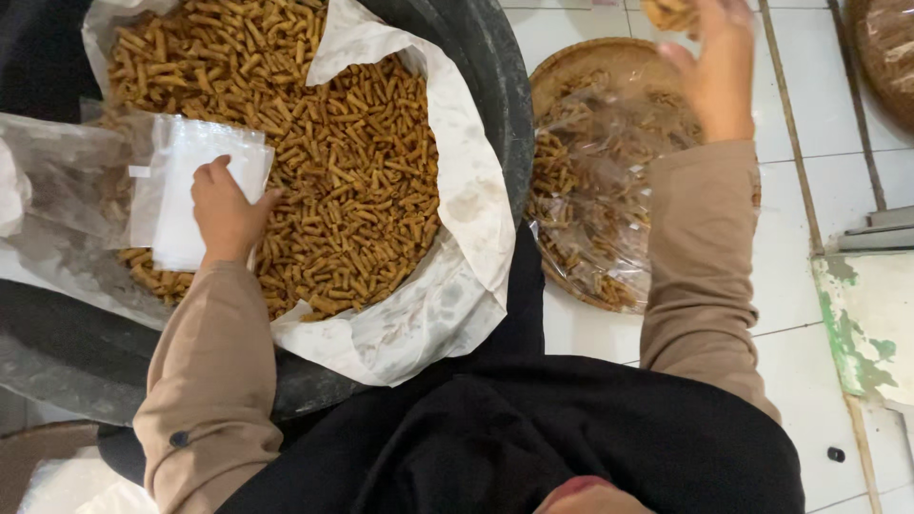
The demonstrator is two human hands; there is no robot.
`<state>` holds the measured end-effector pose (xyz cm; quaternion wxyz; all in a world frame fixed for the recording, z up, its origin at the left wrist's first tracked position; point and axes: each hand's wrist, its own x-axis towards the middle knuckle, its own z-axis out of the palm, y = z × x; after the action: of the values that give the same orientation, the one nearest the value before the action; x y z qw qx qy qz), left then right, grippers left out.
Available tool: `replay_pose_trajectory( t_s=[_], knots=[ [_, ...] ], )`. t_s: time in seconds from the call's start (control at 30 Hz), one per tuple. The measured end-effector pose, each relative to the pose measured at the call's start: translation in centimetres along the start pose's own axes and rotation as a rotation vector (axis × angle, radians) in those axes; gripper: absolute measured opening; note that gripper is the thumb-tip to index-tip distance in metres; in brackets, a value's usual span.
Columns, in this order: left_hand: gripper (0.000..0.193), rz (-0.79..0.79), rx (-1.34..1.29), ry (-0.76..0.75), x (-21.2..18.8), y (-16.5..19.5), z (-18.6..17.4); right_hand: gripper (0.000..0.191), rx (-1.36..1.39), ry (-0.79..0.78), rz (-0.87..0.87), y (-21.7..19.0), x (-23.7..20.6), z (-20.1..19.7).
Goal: The person sits on the floor beside a large basin filled with brown puffed snack sticks and fills clear plastic bags by hand. They grab handfuls of the snacks, push them into a plastic bag held open on the basin, press the contents down, and set filled bags aside on a woven tray.
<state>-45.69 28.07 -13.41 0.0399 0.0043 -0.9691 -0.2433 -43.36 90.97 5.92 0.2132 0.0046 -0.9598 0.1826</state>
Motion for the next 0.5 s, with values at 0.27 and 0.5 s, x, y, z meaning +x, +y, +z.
replay_pose_trajectory(
  t_s=[0.27, 0.5],
  knots=[
    [0.123, -0.223, 0.472, -0.301, -0.9, -1.4, 3.2, 0.043, 0.661, 0.092, 0.861, 19.5, -0.9, 7.1],
    [0.079, -0.144, 0.577, -0.22, -0.4, -1.9, 5.2, 0.04, -0.078, -0.31, 0.194, 21.2, -0.3, 9.9]
  ],
)
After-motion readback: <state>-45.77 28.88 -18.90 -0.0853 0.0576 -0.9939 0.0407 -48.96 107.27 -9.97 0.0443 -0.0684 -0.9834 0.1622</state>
